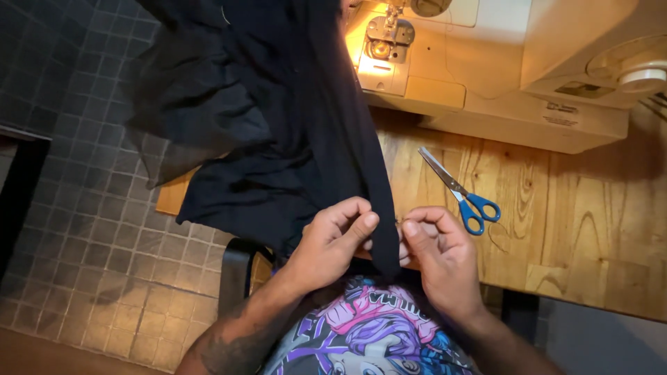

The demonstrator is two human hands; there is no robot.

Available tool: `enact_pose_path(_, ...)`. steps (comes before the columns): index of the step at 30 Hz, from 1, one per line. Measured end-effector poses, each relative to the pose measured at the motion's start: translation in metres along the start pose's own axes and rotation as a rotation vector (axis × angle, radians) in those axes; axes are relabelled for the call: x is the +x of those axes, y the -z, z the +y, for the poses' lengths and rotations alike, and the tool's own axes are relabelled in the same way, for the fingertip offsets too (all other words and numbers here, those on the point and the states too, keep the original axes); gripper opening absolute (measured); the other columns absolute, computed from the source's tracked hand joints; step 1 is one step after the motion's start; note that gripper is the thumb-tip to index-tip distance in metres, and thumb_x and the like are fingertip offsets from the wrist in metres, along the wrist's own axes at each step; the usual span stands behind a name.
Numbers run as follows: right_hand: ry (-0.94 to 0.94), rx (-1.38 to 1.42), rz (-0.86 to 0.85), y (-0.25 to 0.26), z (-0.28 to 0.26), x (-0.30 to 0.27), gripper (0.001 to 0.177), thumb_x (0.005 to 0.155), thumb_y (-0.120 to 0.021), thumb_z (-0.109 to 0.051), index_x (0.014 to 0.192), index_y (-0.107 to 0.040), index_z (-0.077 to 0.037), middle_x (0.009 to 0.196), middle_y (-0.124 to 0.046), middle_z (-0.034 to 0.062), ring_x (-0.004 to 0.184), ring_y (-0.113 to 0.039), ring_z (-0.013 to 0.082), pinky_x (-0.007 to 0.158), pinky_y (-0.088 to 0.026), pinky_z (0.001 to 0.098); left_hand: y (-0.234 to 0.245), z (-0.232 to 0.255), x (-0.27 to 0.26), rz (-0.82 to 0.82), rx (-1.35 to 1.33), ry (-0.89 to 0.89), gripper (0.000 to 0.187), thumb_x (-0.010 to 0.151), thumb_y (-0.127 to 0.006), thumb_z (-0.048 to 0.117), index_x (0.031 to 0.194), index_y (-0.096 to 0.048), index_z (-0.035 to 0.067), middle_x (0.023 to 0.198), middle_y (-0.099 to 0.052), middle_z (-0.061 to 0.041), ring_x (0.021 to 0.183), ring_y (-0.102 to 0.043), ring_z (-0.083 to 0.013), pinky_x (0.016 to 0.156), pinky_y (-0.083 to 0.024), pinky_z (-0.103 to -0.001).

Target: Sewing black fabric using a Singer sewing machine and scissors

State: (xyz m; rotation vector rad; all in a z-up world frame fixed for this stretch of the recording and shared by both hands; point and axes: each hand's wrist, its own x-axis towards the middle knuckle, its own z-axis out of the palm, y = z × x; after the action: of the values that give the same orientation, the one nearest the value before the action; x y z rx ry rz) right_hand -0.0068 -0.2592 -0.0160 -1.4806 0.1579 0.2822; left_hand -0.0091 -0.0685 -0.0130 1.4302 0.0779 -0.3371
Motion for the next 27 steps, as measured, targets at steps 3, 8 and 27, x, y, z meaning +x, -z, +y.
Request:
enact_pose_path(3, 0.017, -0.061, -0.008, -0.005, -0.009, 0.001, 0.029, 0.09, -0.074, -0.01, 0.118, -0.07, -0.002, 0.081, -0.068, 0.0036, 0.061, -0.061, 0.0091, 0.054, -0.058, 0.0219, 0.002, 0.001, 0.0, -0.031, -0.06, 0.005, 0.025, 0.105, -0.058, 0.029, 0.085, -0.052, 0.017, 0.072, -0.05, 0.007, 0.067, -0.05, -0.0011, 0.061, -0.044, -0.018)
enact_pose_path(8, 0.048, -0.105, 0.019, -0.011, -0.008, 0.003, 0.021, 0.091, -0.073, -0.012, 0.11, -0.073, -0.002, 0.077, -0.069, 0.0053, 0.06, -0.061, 0.0081, 0.05, -0.059, 0.0227, 0.002, -0.003, 0.001, -0.034, -0.055, 0.012, 0.023, 0.106, -0.057, 0.03, 0.086, -0.053, 0.017, 0.072, -0.051, 0.008, 0.066, -0.049, -0.0007, 0.059, -0.042, -0.018)
enact_pose_path(27, 1.148, -0.816, 0.04, -0.017, -0.023, -0.002, 0.008, 0.092, -0.072, 0.001, 0.099, -0.069, 0.005, 0.091, -0.066, 0.0158, 0.077, -0.062, 0.029, 0.069, -0.048, 0.0391, -0.013, 0.044, 0.004, 0.174, 0.144, 0.118, 0.033, 0.096, -0.071, 0.024, 0.069, -0.056, 0.013, 0.053, -0.05, 0.004, 0.049, -0.045, -0.0017, 0.043, -0.046, -0.022)
